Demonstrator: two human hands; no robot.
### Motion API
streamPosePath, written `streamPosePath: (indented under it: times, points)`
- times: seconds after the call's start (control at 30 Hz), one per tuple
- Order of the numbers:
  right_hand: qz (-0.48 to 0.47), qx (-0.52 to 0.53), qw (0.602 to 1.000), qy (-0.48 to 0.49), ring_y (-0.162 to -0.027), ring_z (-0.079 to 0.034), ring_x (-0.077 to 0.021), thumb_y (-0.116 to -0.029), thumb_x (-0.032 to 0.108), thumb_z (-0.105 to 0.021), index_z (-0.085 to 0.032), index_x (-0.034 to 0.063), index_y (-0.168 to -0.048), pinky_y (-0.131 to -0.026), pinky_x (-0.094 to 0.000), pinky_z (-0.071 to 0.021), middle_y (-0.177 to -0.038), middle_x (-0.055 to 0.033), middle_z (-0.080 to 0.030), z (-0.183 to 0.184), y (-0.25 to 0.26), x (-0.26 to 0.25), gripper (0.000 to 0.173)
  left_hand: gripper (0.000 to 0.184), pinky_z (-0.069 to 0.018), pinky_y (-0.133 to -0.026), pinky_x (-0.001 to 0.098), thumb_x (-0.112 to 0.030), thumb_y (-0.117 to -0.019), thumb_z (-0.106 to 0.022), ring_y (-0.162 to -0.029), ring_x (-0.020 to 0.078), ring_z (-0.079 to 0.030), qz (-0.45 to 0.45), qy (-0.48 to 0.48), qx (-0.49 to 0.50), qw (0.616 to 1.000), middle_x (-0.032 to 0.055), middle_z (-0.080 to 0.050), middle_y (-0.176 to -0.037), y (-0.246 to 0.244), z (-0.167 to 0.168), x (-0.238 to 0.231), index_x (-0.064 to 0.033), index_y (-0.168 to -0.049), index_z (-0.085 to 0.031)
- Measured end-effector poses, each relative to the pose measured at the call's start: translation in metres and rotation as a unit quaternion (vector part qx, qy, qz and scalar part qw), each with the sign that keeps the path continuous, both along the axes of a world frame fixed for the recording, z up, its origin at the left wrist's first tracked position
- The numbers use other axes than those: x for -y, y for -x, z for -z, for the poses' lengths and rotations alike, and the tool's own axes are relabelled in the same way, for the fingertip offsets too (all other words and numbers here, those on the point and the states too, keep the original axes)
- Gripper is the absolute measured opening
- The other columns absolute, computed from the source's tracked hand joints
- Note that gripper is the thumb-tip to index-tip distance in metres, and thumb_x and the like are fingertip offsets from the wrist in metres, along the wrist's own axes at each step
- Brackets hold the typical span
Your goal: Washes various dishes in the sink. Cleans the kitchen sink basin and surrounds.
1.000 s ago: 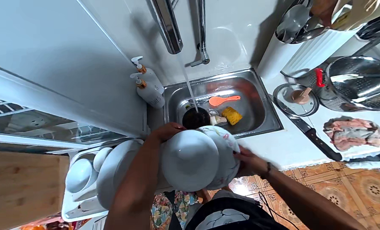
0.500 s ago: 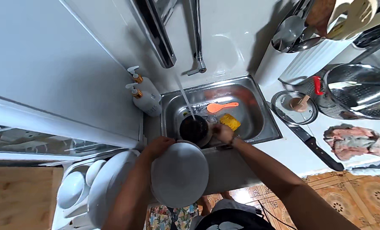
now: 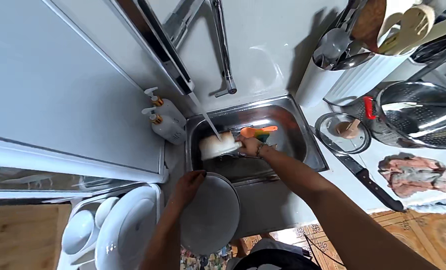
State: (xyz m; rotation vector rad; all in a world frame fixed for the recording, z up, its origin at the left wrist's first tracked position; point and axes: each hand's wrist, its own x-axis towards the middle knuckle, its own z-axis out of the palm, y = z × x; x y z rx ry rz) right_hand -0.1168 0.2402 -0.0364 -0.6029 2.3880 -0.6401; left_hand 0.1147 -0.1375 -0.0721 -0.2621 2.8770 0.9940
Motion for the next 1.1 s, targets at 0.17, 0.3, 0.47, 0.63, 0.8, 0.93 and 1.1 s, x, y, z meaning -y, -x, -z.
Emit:
streamPosePath:
  times: [0.17, 0.3, 0.47, 0.63, 0.8, 0.93, 1.1]
  points:
    - [0.082, 0.157, 0.979, 0.098, -0.080, -0.061, -0.0253, -0.1109, 0.042, -0.040, -0.051, 0.0089, -0.144, -0.074, -0.0443, -0.0526, -0.104, -0.0182, -0.064, -0.089, -0.027, -0.041, 0.049, 0.033, -0.0572, -0.095, 0.0336, -0.052, -0.1048, -0.046, -0.108, 0.0042, -0.066, -0.006, 0.000, -0.004, 1.000, -0.0126, -0.071, -0.118, 0.002, 0.014, 0.008, -0.0381, -0.126, -0.067]
    - [0.076, 0.322, 0.901, 0.280, -0.068, -0.064, -0.0144, -0.1069, 0.033, -0.050, -0.056, -0.0009, -0.130, -0.061, -0.0312, -0.0564, -0.088, -0.0113, -0.066, -0.005, -0.004, -0.057, 0.042, 0.032, -0.0581, -0.093, 0.0355, -0.053, -0.1039, -0.048, -0.107, 0.0050, -0.067, -0.006, 0.006, -0.012, 1.000, -0.0126, -0.071, -0.116, 0.008, 0.020, 0.013, -0.0387, -0.125, -0.068]
    - [0.186, 0.394, 0.867, 0.241, -0.057, -0.058, -0.0091, -0.0910, 0.048, -0.066, -0.067, 0.0218, -0.113, -0.050, -0.0278, -0.0514, -0.075, 0.0026, -0.062, 0.039, -0.024, -0.042, 0.034, 0.032, -0.0591, -0.091, 0.0362, -0.056, -0.1036, -0.047, -0.104, 0.0038, -0.067, -0.004, 0.012, -0.017, 1.000, -0.0136, -0.071, -0.113, 0.014, 0.032, 0.024, -0.0420, -0.124, -0.067]
    - [0.233, 0.326, 0.889, 0.221, -0.063, -0.063, -0.0110, -0.0959, 0.047, -0.061, -0.066, 0.0176, -0.119, -0.059, -0.0307, -0.0565, -0.082, 0.0002, -0.067, 0.029, -0.017, -0.052, 0.038, 0.033, -0.0584, -0.093, 0.0361, -0.053, -0.1051, -0.045, -0.107, 0.0052, -0.067, 0.010, 0.002, -0.019, 1.000, -0.0120, -0.071, -0.116, 0.022, 0.042, 0.035, -0.0399, -0.127, -0.066]
    - [0.217, 0.340, 0.868, 0.291, -0.058, -0.061, -0.0124, -0.0935, 0.049, -0.064, -0.064, 0.0196, -0.120, -0.053, -0.0327, -0.0553, -0.078, -0.0002, -0.064, 0.063, -0.017, -0.005, 0.039, 0.032, -0.0585, -0.093, 0.0361, -0.054, -0.1041, -0.047, -0.108, 0.0047, -0.066, 0.006, 0.009, -0.028, 1.000, -0.0133, -0.071, -0.117, 0.028, 0.051, 0.045, -0.0417, -0.126, -0.066]
    - [0.216, 0.317, 0.880, 0.279, -0.063, -0.065, -0.0171, -0.0907, 0.050, -0.066, -0.064, 0.0222, -0.125, -0.057, -0.0388, -0.0577, -0.084, -0.0039, -0.068, 0.068, -0.023, 0.025, 0.044, 0.032, -0.0582, -0.093, 0.0373, -0.049, -0.1058, -0.047, -0.107, 0.0074, -0.067, 0.035, 0.008, -0.024, 0.999, -0.0096, -0.071, -0.117, 0.035, 0.053, 0.058, -0.0365, -0.128, -0.066]
    - [0.178, 0.104, 0.963, 0.174, -0.082, -0.071, -0.0295, -0.0932, 0.041, -0.065, -0.050, 0.0182, -0.141, -0.067, -0.0544, -0.0596, -0.107, -0.0140, -0.070, 0.018, -0.028, 0.010, 0.055, 0.033, -0.0577, -0.094, 0.0398, -0.047, -0.1063, -0.046, -0.110, 0.0103, -0.066, 0.034, 0.015, -0.015, 0.999, -0.0066, -0.070, -0.120, 0.043, 0.047, 0.065, -0.0349, -0.131, -0.065]
